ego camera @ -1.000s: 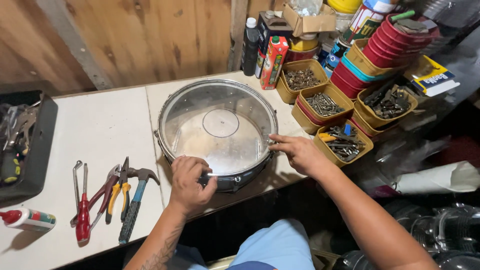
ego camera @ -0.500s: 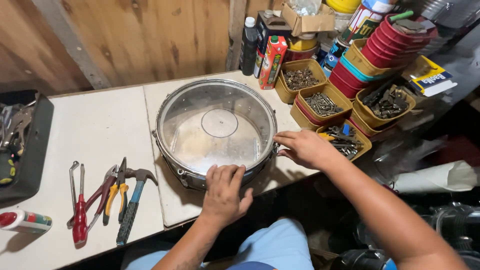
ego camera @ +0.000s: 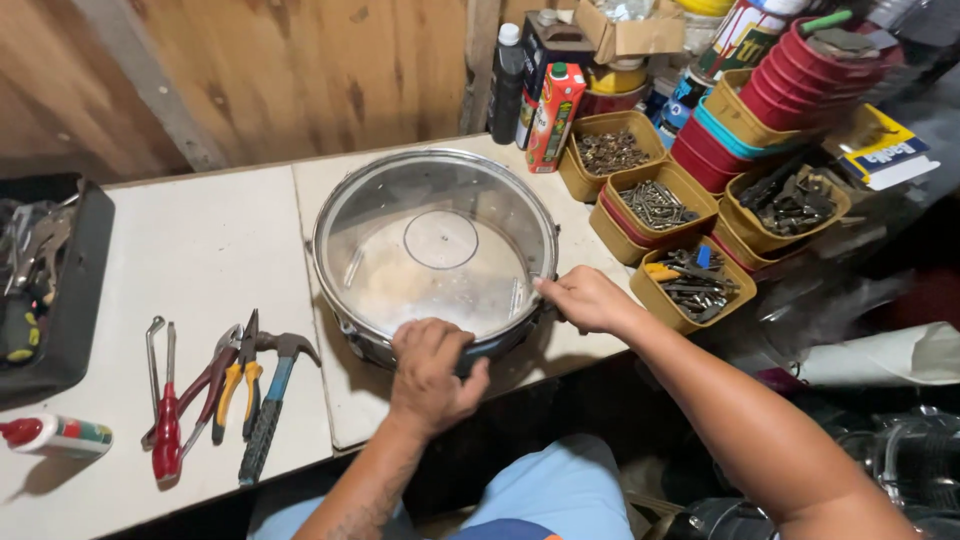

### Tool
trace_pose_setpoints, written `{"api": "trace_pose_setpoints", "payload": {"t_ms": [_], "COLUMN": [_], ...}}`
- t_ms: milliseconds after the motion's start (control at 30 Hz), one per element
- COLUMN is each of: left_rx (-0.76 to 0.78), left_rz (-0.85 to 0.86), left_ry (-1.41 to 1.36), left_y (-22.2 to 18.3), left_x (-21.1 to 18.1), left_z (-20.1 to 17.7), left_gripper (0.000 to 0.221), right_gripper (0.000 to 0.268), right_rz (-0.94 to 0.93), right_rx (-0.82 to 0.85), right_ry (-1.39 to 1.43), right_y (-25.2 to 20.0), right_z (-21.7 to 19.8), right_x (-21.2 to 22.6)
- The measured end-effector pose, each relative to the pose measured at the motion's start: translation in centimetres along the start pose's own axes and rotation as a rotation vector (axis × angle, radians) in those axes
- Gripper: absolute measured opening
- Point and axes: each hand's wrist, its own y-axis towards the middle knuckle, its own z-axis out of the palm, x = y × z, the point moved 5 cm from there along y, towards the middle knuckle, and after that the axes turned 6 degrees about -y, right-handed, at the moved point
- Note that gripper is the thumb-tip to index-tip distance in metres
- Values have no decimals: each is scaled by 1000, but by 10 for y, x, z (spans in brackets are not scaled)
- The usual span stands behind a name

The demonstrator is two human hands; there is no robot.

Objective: Adjusting the tension rods on a snare drum by hand at a repair bench

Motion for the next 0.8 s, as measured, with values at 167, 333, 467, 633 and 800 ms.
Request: {"api": "trace_pose_setpoints", "payload": {"t_ms": [167, 333, 467, 633, 800], "left_rx": [-60, -84, -100, -107, -121], "left_rz": [-4, -10, -12, -16, -14], "left_ry": [-60, -96, -92, -107, -98], "left_y": [6, 7, 8, 7, 6], "left_x": [25, 28, 28, 28, 27], "left_z": [-19, -26, -27, -27, -26], "left_gripper": [26, 23, 23, 21, 22], "right_gripper": [33, 46, 33, 29, 59], "right_rz": [-350, -713, -891, -996, -311], "right_rx": [-131, -104, -157, -295, -91], "right_ry": [-407, -586, -786, -1013, -718], "right_y": [-42, -77, -75, -53, -25], "right_z": [-29, -38, -33, -15, 9], "right_x": [55, 90, 98, 88, 77]}}
